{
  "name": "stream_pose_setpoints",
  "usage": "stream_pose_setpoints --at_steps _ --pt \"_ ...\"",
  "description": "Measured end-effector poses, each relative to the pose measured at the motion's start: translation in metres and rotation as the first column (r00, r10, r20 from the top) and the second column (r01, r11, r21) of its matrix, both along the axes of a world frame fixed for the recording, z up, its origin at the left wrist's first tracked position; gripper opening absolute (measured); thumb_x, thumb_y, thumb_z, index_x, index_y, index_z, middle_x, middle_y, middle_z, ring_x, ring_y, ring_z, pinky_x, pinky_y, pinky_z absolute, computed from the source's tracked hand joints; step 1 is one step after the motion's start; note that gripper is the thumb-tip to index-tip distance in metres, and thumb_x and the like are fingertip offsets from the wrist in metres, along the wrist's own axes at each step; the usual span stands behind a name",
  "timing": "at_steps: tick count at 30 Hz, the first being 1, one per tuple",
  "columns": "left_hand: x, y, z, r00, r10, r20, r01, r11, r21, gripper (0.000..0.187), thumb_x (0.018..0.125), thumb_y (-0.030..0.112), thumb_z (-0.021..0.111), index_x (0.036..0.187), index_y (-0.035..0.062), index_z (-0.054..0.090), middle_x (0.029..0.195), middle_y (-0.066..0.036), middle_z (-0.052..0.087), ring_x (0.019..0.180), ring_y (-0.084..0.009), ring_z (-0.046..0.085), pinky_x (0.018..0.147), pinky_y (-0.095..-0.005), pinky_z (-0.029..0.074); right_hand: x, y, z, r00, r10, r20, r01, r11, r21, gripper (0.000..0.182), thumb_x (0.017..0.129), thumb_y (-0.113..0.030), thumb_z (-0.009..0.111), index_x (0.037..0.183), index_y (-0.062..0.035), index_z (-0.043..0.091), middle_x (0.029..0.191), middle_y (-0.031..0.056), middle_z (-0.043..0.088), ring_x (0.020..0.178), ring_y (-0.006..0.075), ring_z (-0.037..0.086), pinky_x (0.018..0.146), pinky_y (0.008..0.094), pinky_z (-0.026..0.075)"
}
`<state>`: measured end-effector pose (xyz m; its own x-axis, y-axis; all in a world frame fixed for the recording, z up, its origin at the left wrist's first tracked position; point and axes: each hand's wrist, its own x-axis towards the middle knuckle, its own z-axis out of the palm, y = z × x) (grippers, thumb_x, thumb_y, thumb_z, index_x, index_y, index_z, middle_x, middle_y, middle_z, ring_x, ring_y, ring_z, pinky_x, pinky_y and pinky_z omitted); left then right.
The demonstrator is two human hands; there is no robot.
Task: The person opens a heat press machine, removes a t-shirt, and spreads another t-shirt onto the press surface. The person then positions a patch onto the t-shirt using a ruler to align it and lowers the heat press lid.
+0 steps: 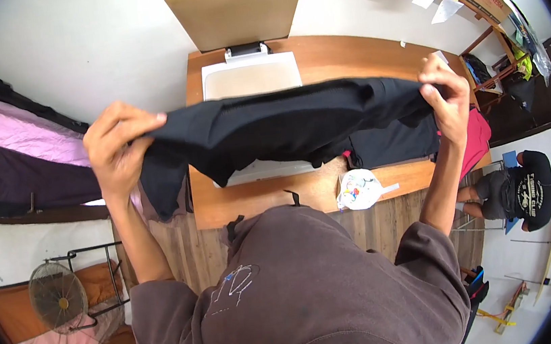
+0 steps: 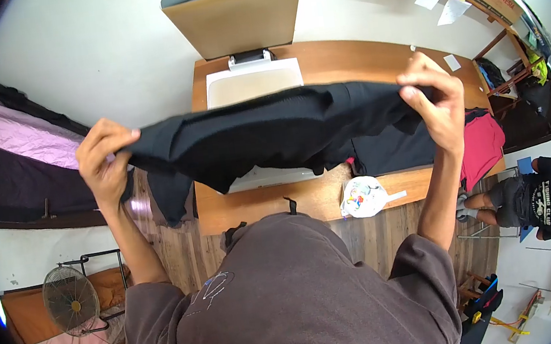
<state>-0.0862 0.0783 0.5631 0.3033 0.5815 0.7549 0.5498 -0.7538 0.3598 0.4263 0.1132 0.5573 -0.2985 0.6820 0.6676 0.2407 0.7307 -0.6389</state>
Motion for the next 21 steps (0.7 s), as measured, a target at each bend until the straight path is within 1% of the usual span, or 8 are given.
stream_pose_setpoints --at_steps 4,10,11,13,15,16,19,21 --pt "-0.002 -0.038 -0.020 0.993 -0.098 0.065 0.102 0.992 -0.068 0.033 0.058 -0.008 0.080 0.088 0.0034 0.081 0.082 -0.008 0.071 0.073 -0.0203 0.070 0.062 -0.0298 0.052 0.007 -0.032 -0.020 0.984 0.166 -0.072 -0.173 0.979 -0.109 0.022 0.080 -0.010 0.089 0.099 -0.0050 0.080 0.083 0.0012 0.052 0.080 0.0197 0.045 0.073 0.0368 0.036" --pt "0.009 -0.080 -0.050 0.988 -0.055 0.147 0.101 0.939 -0.330 0.028 0.056 -0.006 0.082 0.082 0.0043 0.081 0.089 -0.009 0.074 0.080 -0.0229 0.073 0.067 -0.0311 0.057 0.014 -0.061 -0.056 0.983 0.114 -0.144 -0.147 0.959 -0.242 0.021 0.075 -0.017 0.094 0.089 -0.0087 0.082 0.080 -0.0011 0.049 0.079 0.0187 0.041 0.071 0.0362 0.031" --pt "0.007 -0.086 -0.054 0.985 -0.052 0.162 0.112 0.915 -0.387 0.022 0.058 0.000 0.088 0.078 0.0014 0.078 0.099 -0.012 0.075 0.086 -0.0250 0.075 0.071 -0.0324 0.061 0.013 -0.063 -0.059 0.980 0.108 -0.169 -0.148 0.958 -0.245 0.020 0.075 -0.017 0.094 0.089 -0.0091 0.082 0.080 -0.0013 0.048 0.078 0.0185 0.041 0.071 0.0364 0.031" --pt "0.016 -0.086 -0.058 0.815 -0.298 0.497 0.543 0.693 -0.474 0.027 0.064 0.008 0.093 0.085 0.0002 0.078 0.103 -0.015 0.075 0.087 -0.0263 0.075 0.073 -0.0341 0.062 0.015 -0.066 -0.067 0.964 0.114 -0.242 -0.176 0.951 -0.253 0.019 0.077 -0.019 0.092 0.086 -0.0091 0.079 0.079 -0.0015 0.046 0.077 0.0184 0.039 0.069 0.0378 0.031" --pt "0.042 -0.080 -0.064 0.661 -0.337 0.671 0.745 0.402 -0.532 0.035 0.072 0.019 0.094 0.094 -0.0014 0.076 0.104 -0.016 0.075 0.087 -0.0249 0.075 0.072 -0.0344 0.061 0.004 -0.063 -0.077 0.907 0.114 -0.405 -0.233 0.937 -0.259 0.020 0.079 -0.020 0.091 0.085 -0.0080 0.075 0.079 -0.0013 0.045 0.076 0.0188 0.039 0.069 0.0385 0.031" --pt "0.072 -0.072 -0.073 0.661 -0.303 0.687 0.751 0.259 -0.608 0.040 0.078 0.026 0.092 0.100 -0.0024 0.074 0.103 -0.016 0.074 0.086 -0.0229 0.075 0.070 -0.0339 0.061 -0.006 -0.063 -0.082 0.869 0.109 -0.482 -0.263 0.928 -0.264 0.021 0.080 -0.020 0.090 0.084 -0.0075 0.073 0.078 -0.0012 0.044 0.076 0.0190 0.039 0.069 0.0389 0.031" --pt "0.156 -0.065 -0.107 0.727 -0.287 0.623 0.628 -0.089 -0.773 0.048 0.091 0.038 0.085 0.106 -0.0049 0.070 0.091 -0.015 0.071 0.077 -0.0143 0.070 0.062 -0.0309 0.055 -0.027 -0.045 -0.091 0.934 0.089 -0.345 -0.196 0.938 -0.287 0.017 0.084 -0.013 0.087 0.090 -0.0038 0.074 0.081 0.0024 0.052 0.077 0.0198 0.047 0.072 0.0388 0.039" --pt "0.171 -0.064 -0.126 0.768 -0.359 0.530 0.532 -0.102 -0.841 0.036 0.098 0.028 0.079 0.089 -0.0043 0.068 0.063 -0.007 0.060 0.060 -0.0049 0.053 0.055 -0.0278 0.045 -0.041 -0.044 -0.094 0.980 -0.027 -0.195 -0.039 0.944 -0.328 0.013 0.086 -0.003 0.084 0.096 -0.0006 0.076 0.084 0.0052 0.060 0.081 0.0178 0.055 0.077 0.0338 0.044"
